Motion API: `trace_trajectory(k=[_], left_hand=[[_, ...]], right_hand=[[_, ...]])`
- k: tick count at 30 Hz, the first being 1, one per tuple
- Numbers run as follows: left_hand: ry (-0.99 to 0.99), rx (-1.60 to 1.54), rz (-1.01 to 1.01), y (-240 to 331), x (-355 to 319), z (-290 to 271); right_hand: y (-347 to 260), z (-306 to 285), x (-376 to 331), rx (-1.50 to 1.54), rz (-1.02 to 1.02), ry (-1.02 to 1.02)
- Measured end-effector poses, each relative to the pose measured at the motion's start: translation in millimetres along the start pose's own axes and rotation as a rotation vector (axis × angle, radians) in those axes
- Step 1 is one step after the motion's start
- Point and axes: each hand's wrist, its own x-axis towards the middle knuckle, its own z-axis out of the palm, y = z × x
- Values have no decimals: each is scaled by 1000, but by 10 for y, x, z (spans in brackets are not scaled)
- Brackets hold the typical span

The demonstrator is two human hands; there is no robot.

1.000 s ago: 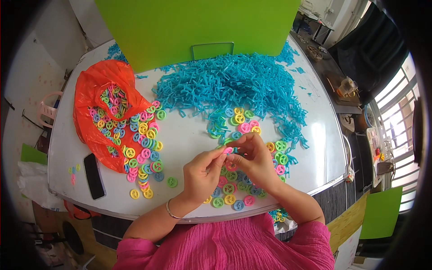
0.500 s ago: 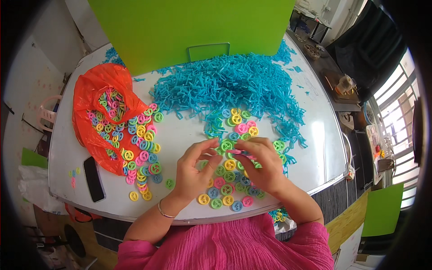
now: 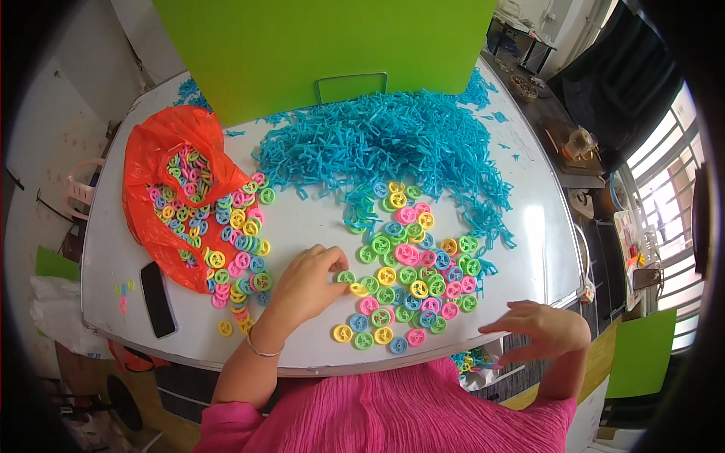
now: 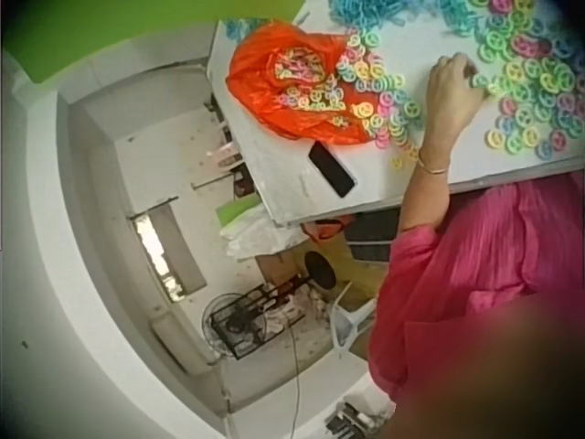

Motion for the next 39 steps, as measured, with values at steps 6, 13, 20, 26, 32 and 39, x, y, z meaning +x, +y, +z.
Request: trace_trajectory(k=[6,13,20,26,32,39], left_hand=[[265,-258,-36,-23,97,92],[431,-510,15,-72,177,89],[292,-976,-182,-9,154,-26],[195,-1486,-283,164,76,38],[178,-1550,-216,185,39,209],[313,-1253,-131,302,20,178]], right_hand=[[41,-30,892,308,-34,428],[214,220,2175,-147,-217,700],[237,364,2453,-176,-136,814],[19,248,2003,732,-44,697],[-99,469,1915,924,-23,713],[-136,477,1910,1050,-2,678]])
